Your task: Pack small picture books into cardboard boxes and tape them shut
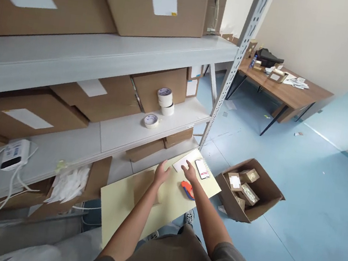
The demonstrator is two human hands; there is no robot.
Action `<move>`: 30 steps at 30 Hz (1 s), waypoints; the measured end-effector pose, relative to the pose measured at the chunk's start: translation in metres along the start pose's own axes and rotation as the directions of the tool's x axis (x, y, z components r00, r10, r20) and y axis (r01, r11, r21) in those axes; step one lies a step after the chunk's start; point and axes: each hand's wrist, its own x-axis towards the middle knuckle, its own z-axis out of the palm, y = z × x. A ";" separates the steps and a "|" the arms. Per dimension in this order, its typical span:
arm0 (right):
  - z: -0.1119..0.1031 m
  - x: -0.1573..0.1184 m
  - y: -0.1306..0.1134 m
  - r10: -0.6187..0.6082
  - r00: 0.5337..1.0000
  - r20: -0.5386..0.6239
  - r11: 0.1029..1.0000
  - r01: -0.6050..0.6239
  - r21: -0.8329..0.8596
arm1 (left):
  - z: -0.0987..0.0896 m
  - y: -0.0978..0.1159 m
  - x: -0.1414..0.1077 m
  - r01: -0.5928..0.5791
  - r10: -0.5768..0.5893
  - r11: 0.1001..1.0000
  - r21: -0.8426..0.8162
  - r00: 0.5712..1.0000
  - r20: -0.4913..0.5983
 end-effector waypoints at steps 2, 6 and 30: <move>-0.015 0.024 0.010 0.030 1.000 0.009 1.000 -0.030 0.010 | 0.029 0.004 0.021 -0.004 -0.003 0.997 0.082 0.997 0.076; -0.035 0.069 0.033 0.063 0.997 0.053 0.998 -0.062 -0.014 | 0.084 -0.006 0.059 0.036 -0.111 0.952 0.305 0.966 0.232; 0.026 0.178 0.065 0.182 0.982 0.048 0.792 -0.118 -0.599 | 0.088 -0.099 0.075 0.120 -0.240 0.871 0.476 0.950 0.200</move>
